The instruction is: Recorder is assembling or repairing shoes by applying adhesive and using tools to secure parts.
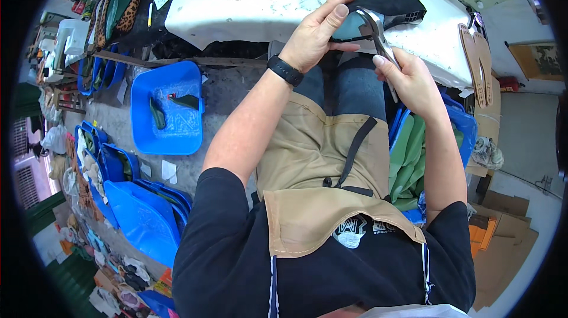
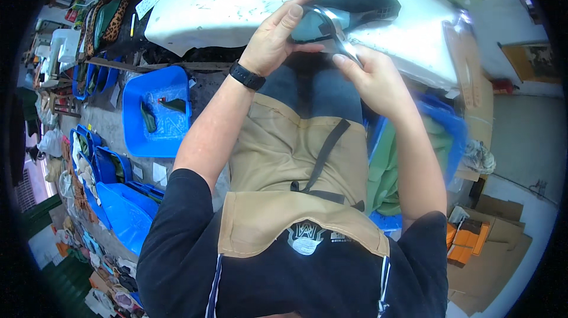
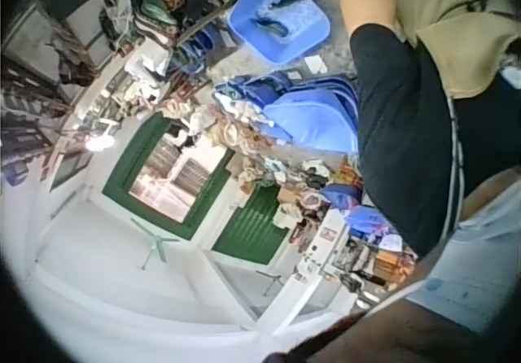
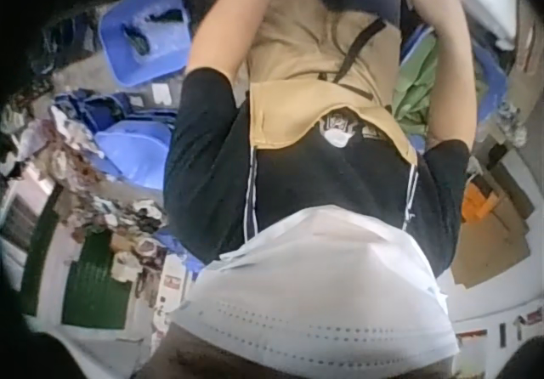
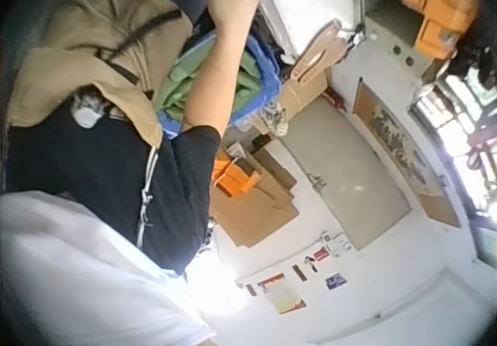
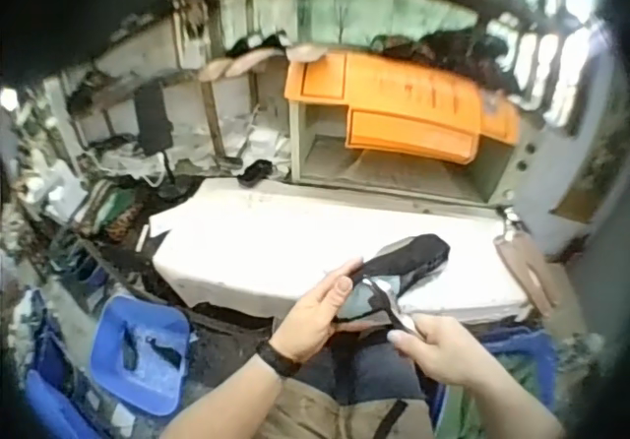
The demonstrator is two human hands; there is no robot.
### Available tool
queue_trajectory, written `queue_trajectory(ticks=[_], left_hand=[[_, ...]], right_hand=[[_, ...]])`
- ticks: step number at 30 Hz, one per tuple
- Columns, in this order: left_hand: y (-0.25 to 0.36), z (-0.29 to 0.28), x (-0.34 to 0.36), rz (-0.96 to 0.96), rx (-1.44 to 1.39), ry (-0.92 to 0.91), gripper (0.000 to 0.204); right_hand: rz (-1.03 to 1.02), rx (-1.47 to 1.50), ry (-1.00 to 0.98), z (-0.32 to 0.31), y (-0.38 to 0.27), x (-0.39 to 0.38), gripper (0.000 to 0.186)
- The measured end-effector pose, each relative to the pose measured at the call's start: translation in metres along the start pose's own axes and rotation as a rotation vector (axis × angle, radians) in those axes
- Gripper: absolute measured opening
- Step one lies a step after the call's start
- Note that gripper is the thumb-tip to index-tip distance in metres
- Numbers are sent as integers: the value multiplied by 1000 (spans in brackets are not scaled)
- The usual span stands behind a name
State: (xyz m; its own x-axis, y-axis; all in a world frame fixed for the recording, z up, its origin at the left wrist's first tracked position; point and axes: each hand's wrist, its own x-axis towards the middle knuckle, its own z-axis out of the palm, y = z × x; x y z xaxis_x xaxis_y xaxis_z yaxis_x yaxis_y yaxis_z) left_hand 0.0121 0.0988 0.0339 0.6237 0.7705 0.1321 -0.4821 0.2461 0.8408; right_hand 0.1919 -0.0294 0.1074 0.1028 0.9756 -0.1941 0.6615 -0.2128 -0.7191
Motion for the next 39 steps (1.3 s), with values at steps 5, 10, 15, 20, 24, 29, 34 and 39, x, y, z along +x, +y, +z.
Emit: queue_trajectory(ticks=[5, 10, 15, 20, 24, 29, 34, 39], left_hand=[[7, 6, -1, 68, 350, 25, 42], [5, 4, 0, 75, 334, 66, 43], [16, 8, 7, -38, 351, 86, 47], [22, 13, 10, -107, 534, 78, 53], [17, -1, 8, -32, 703, -4, 58], [-8, -36, 11, 396, 942, -39, 60], [-6, -28, 12, 206, 728, -61, 63], [-3, -29, 8, 189, 791, -19, 63]], right_hand=[[38, -181, 87, 9, -2, -3, 31], [58, -84, 34, 7, 6, 3, 32], [3, 275, 63, 4, 24, 1, 32], [236, 141, 11, 3, 12, 2, 33], [-4, -455, 192, 10, 19, 6, 33], [-37, 61, 99, 12, 6, -11, 34], [-180, -22, 323, 43, 0, 26, 35], [-291, 122, 404, 35, -28, 18, 43]])
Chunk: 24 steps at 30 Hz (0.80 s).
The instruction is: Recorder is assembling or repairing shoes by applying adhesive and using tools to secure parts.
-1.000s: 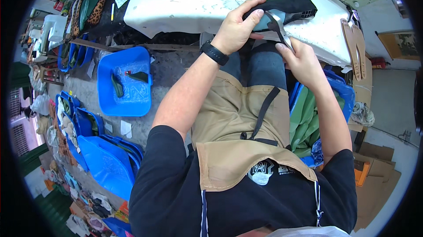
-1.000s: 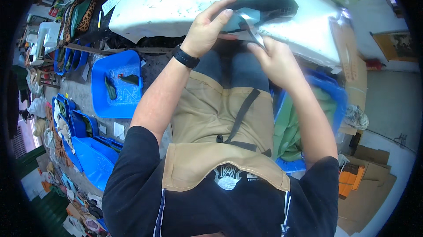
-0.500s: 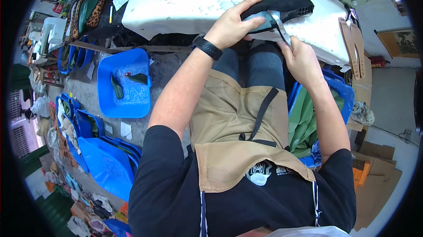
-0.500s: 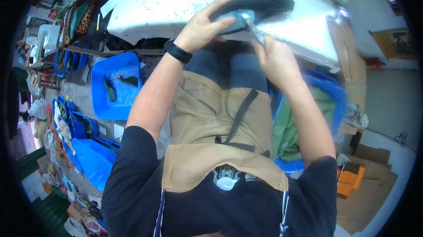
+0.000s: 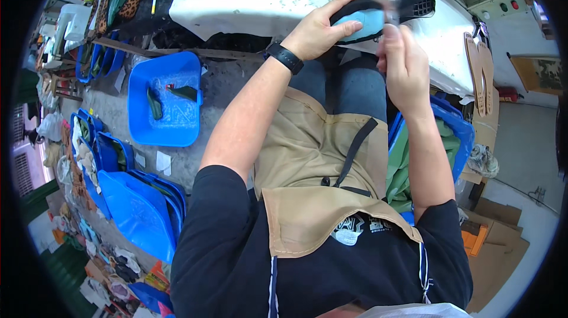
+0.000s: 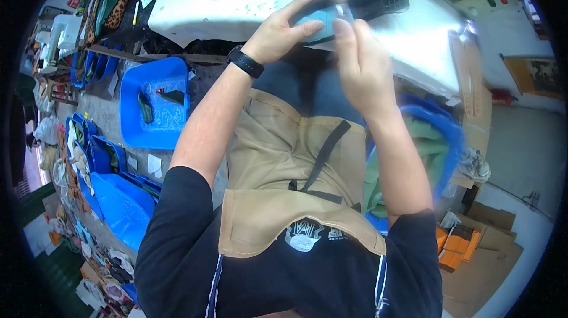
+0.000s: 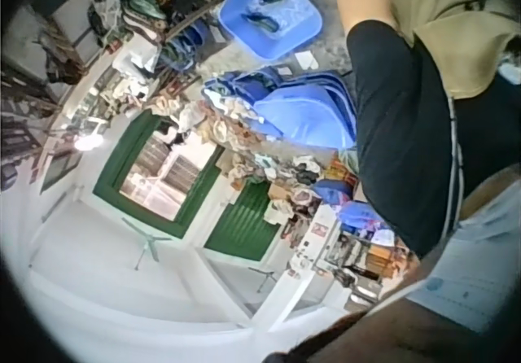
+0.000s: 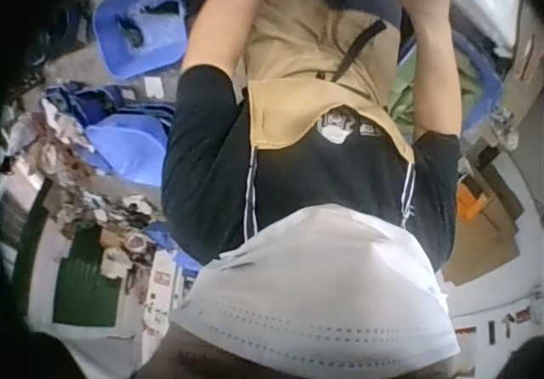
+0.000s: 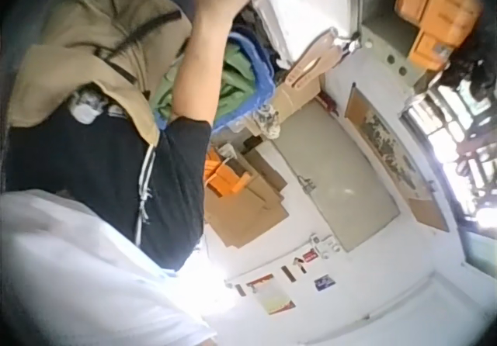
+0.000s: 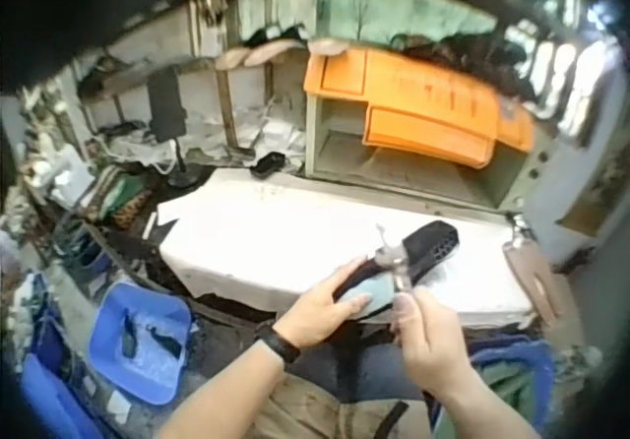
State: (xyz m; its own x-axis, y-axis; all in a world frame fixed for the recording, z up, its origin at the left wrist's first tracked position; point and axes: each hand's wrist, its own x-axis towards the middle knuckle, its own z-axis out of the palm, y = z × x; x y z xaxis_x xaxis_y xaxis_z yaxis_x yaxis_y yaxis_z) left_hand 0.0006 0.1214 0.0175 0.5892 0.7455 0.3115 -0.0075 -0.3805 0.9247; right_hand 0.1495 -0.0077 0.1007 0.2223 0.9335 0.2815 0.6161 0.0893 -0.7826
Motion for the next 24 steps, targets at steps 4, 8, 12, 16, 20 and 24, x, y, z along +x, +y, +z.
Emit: queue_trajectory(ticks=[4, 8, 12, 16, 20, 24], left_hand=[[-12, 1, -2, 37, -1, 28, 63], [-9, 2, -5, 11, -53, 30, 62], [-7, -1, 7, -11, -105, 25, 62], [-13, -2, 0, -44, -132, 25, 62], [-18, -2, 4, -26, -127, 23, 61], [-5, -3, 5, -112, -186, 8, 62]], right_hand=[[148, -142, -180, -5, 1, 14, 44], [136, -213, -181, 2, 29, 14, 45], [57, -146, -54, -1, 31, 18, 47], [75, 135, 98, -17, -4, 16, 48], [423, -12, -234, -32, -4, 35, 47], [261, -67, -105, -12, 48, 27, 48]])
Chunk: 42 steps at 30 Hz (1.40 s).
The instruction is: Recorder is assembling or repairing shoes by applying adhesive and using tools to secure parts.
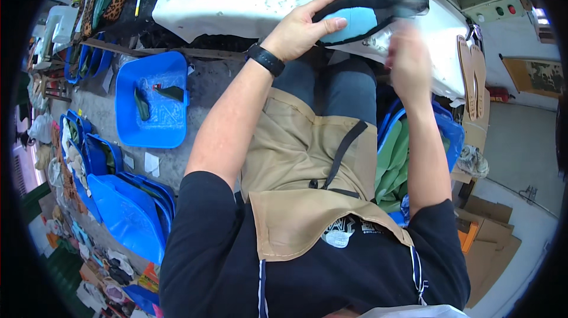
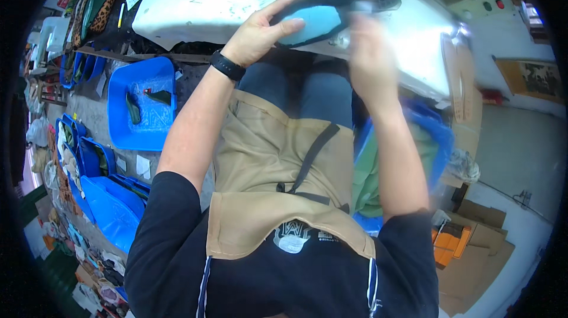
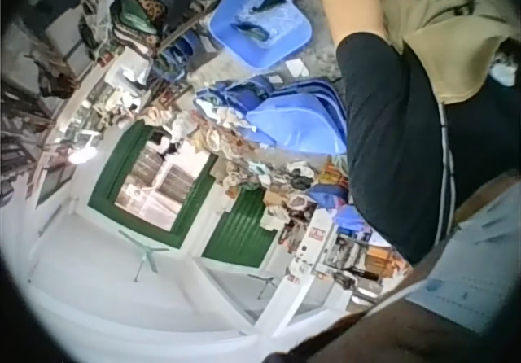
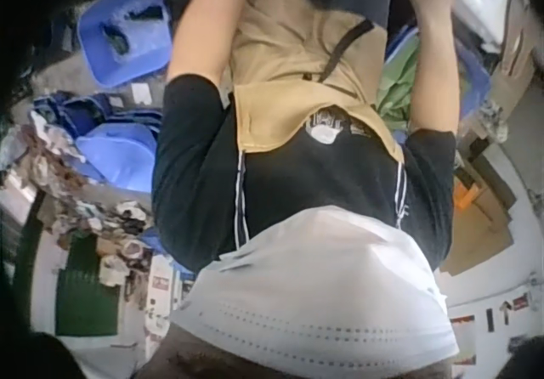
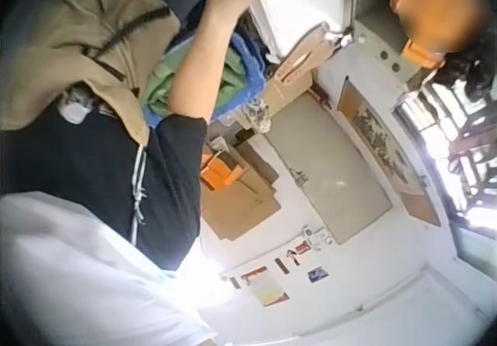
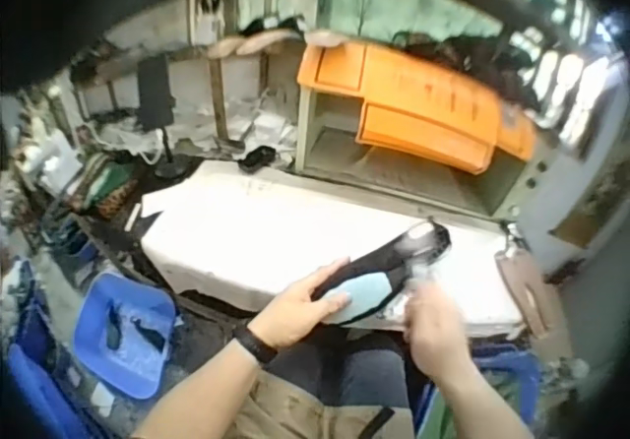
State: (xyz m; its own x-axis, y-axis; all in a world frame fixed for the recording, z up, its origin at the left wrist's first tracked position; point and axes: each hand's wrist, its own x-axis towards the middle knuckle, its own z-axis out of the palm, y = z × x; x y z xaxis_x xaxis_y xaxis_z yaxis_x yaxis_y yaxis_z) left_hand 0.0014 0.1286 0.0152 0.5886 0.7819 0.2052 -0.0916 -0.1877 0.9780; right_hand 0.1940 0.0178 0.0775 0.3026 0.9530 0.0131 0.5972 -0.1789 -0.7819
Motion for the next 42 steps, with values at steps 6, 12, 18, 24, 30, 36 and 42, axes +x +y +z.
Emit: queue_trajectory(ticks=[6, 12, 18, 24, 30, 36, 42], left_hand=[[0, -7, -4, -56, -11, 21, 62], [1, 3, -8, 18, 84, 46, 61], [17, 18, -49, -259, -429, 133, 56], [36, 60, -47, 72, 280, 491, 52], [31, 30, -59, 231, 776, 399, 64], [-70, -63, -295, -694, 516, 270, 35], [-78, -63, -309, -739, 441, 316, 33]], right_hand=[[-131, 322, 218, -32, -27, -12, 49], [388, 37, -186, -48, -23, 3, 47], [114, -99, 210, -73, 28, 26, 43], [-103, -643, 375, -49, 102, 60, 43], [-93, -876, 512, -59, 118, 70, 42], [-67, -767, 540, -66, 132, 64, 44], [-54, -733, 524, -62, 129, 66, 46]])
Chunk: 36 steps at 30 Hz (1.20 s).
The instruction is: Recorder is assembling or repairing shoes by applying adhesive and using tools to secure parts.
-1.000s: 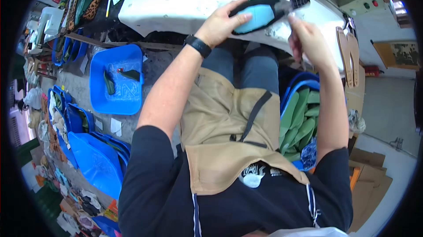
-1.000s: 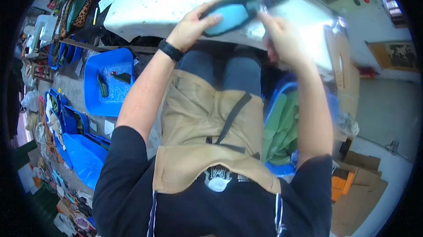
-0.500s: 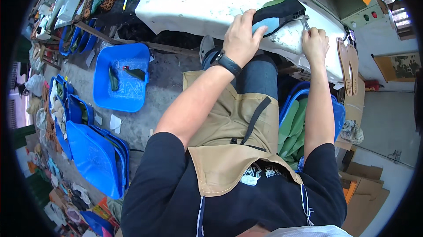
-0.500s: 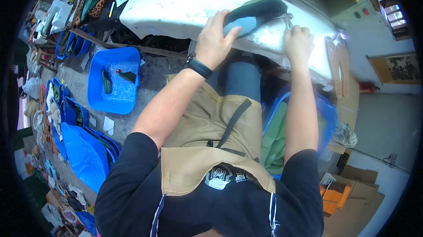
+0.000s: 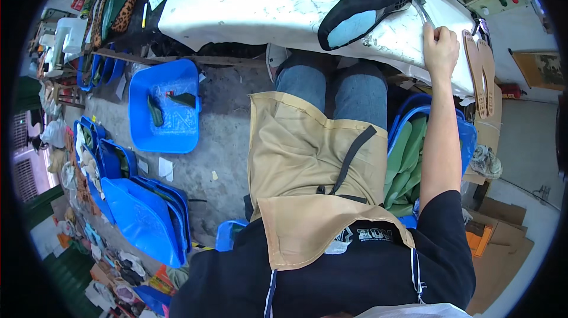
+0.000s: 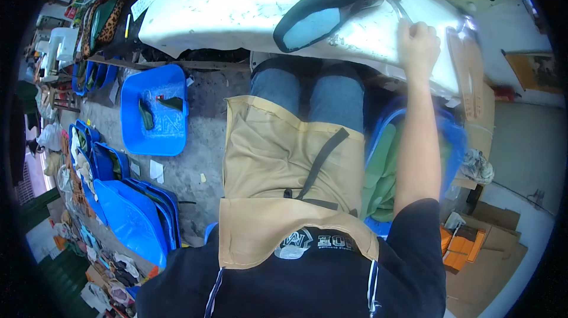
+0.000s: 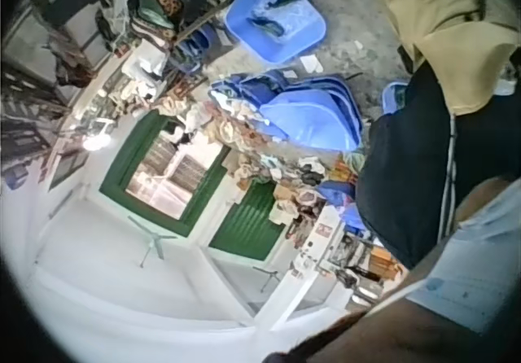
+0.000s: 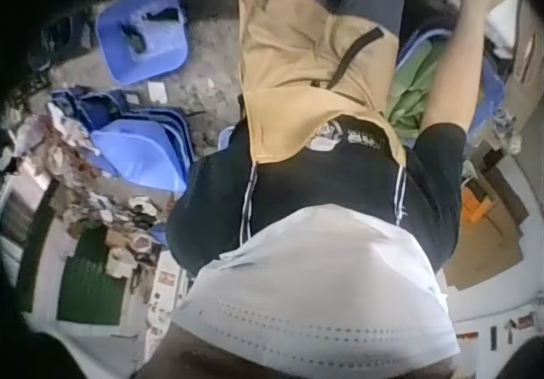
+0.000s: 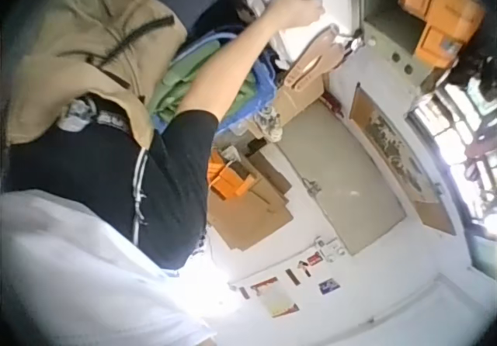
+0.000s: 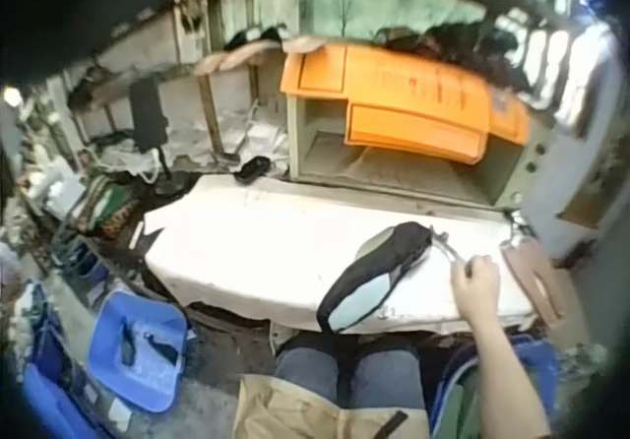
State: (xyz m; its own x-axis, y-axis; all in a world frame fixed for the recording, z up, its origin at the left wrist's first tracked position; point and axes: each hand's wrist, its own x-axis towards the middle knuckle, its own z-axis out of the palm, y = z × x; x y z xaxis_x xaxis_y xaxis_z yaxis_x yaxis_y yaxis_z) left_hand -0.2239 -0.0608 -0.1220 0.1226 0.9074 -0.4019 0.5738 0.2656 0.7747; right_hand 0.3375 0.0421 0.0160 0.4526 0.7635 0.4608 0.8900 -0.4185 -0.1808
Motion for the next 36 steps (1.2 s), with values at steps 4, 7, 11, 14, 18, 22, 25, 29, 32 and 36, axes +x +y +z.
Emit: queue_trajectory(ticks=[4, 7, 11, 14, 18, 22, 25, 29, 32, 36], left_hand=[[-11, 2, -9, -42, -59, 17, 32], [-15, 0, -13, -61, -96, 44, 31], [-14, -1, -11, -68, -128, 59, 31], [-13, 0, -8, -70, -154, 61, 31], [-13, -2, -5, -79, -198, 83, 30], [-10, -6, -3, -81, -233, 103, 30], [-2, -15, 4, -66, -242, 107, 31], [25, -36, 27, -17, -222, 106, 31], [46, -50, 40, 25, -206, 109, 32], [120, -69, 74, 135, -254, 7, 43]], right_hand=[[-16, 34, 49, 2, 11, -1, 45], [-22, 46, 42, 1, 8, -1, 45], [-14, 51, 43, 1, 11, -1, 44], [-35, 48, 46, 3, 13, 0, 44], [-46, 47, 64, 4, 14, -1, 43], [-41, 56, 72, 6, 14, -3, 43], [-10, 67, 83, 6, 16, -3, 43], [-45, 40, 114, 9, 11, -1, 42], [-29, 46, 128, 4, 5, 5, 40], [-8, 52, 113, 0, 5, -7, 39]])
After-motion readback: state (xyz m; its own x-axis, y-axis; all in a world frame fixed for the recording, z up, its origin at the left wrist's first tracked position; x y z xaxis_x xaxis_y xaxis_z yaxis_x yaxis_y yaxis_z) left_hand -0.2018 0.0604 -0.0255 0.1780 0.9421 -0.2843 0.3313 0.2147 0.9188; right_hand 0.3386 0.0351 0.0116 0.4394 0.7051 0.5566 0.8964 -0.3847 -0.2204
